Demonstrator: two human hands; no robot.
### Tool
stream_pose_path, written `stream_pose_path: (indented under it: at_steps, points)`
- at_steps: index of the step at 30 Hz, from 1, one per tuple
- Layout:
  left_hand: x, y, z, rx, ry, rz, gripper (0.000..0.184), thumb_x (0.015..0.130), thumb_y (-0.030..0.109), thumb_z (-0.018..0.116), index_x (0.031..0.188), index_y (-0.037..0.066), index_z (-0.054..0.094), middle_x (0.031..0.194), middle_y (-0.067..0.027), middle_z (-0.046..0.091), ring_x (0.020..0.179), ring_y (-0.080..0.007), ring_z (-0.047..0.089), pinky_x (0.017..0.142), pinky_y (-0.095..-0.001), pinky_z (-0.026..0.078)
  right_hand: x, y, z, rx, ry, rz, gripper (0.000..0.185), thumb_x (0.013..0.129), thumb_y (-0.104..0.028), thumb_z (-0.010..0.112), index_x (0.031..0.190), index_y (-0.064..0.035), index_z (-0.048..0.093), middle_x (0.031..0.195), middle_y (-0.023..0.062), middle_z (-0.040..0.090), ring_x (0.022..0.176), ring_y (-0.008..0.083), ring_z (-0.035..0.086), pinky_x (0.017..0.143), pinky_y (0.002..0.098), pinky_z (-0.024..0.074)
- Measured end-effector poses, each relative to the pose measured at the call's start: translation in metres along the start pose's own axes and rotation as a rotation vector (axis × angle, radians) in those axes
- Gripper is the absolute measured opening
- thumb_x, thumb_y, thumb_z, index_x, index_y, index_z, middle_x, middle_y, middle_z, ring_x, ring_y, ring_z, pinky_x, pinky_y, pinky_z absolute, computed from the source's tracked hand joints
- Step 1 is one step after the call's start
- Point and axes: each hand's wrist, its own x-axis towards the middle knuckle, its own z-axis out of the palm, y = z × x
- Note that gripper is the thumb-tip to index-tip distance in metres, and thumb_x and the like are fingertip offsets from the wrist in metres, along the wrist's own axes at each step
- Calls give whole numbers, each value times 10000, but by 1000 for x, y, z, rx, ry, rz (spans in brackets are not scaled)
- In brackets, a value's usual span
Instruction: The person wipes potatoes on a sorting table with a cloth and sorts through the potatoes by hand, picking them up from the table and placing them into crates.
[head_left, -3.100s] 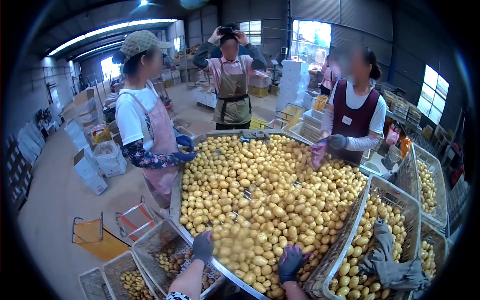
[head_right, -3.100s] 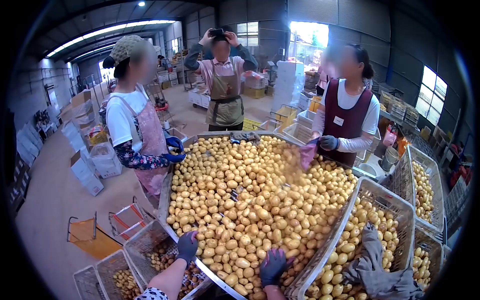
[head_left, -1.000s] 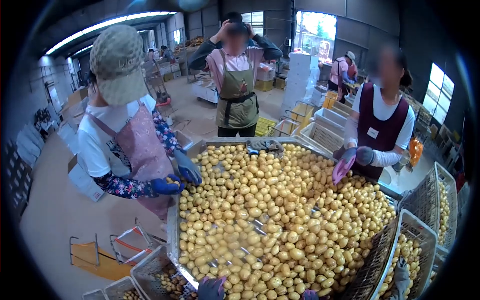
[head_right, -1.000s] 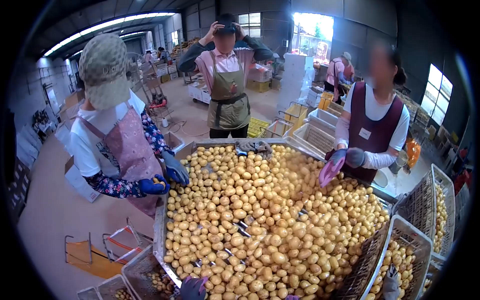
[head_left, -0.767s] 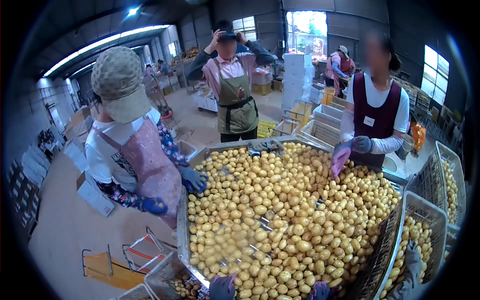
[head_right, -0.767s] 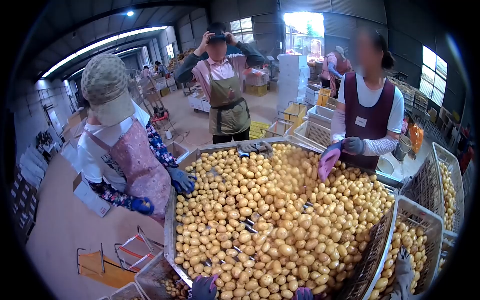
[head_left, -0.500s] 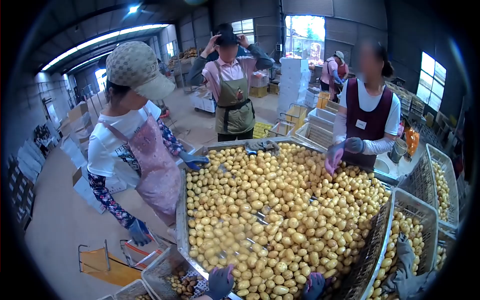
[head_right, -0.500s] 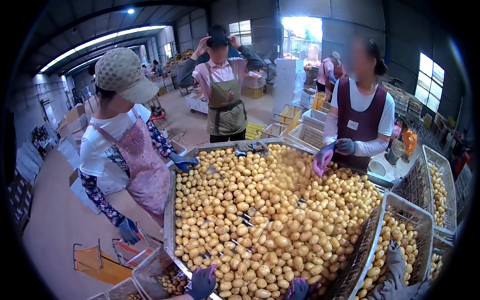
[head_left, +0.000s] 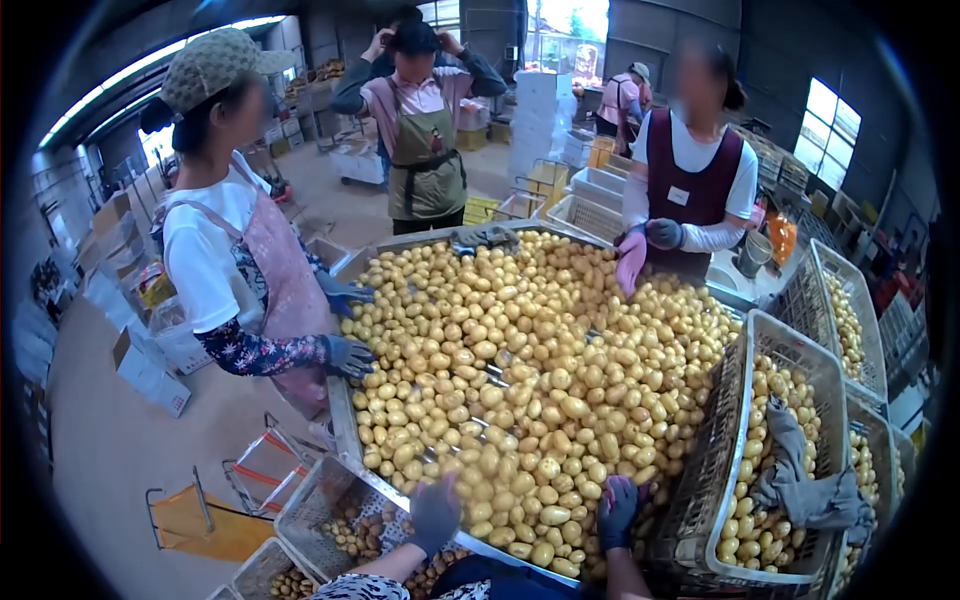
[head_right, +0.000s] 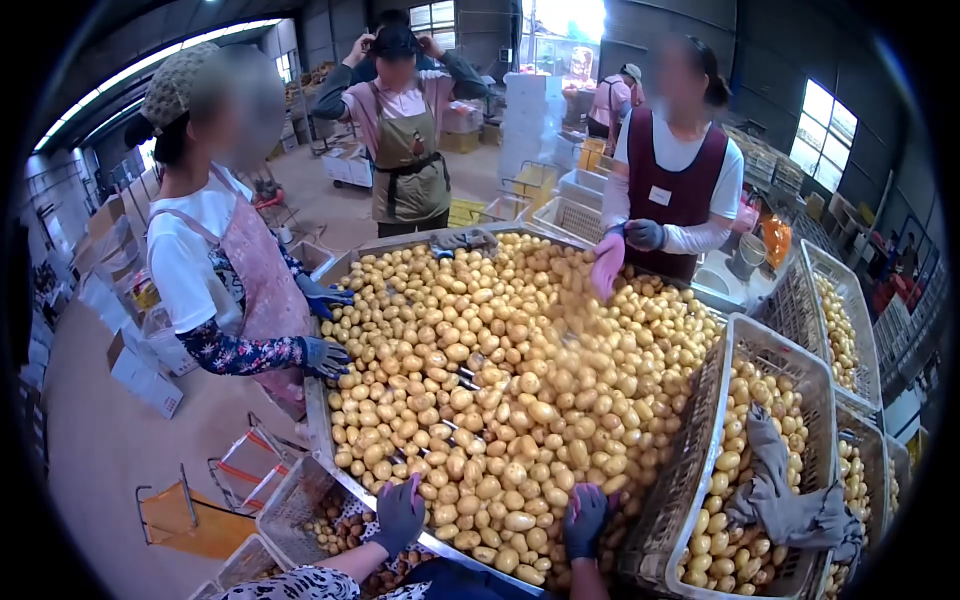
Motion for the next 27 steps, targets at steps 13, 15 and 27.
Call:
stream_pose_path:
  at_steps: [13,15,27]
  points:
    - [9,9,-15,-4,-63,-65,385,840,212,458,1199,124,565,874,-91,632,827,-272,598,914,-464,401,7,-13,-4,39,-26,10,261,806,-132,542,1019,2,610,1045,181,604,1058,390,526,954,472,383]
    - [3,2,-2,-8,6,-49,378,839,210,462,1193,128,567,858,-88,627,820,-272,598,909,-457,402,9,-12,-5,58,-41,-1,272,806,-154,551,1020,4,612,1043,185,607,1056,392,527,957,473,382]
    - [1,1,1,-43,36,-41,376,850,224,460,1198,135,571,863,-92,625,842,-275,598,951,-475,385,1,3,2,40,-33,-36,314,820,-182,547,1070,0,603,1080,174,592,1083,371,521,981,459,372]
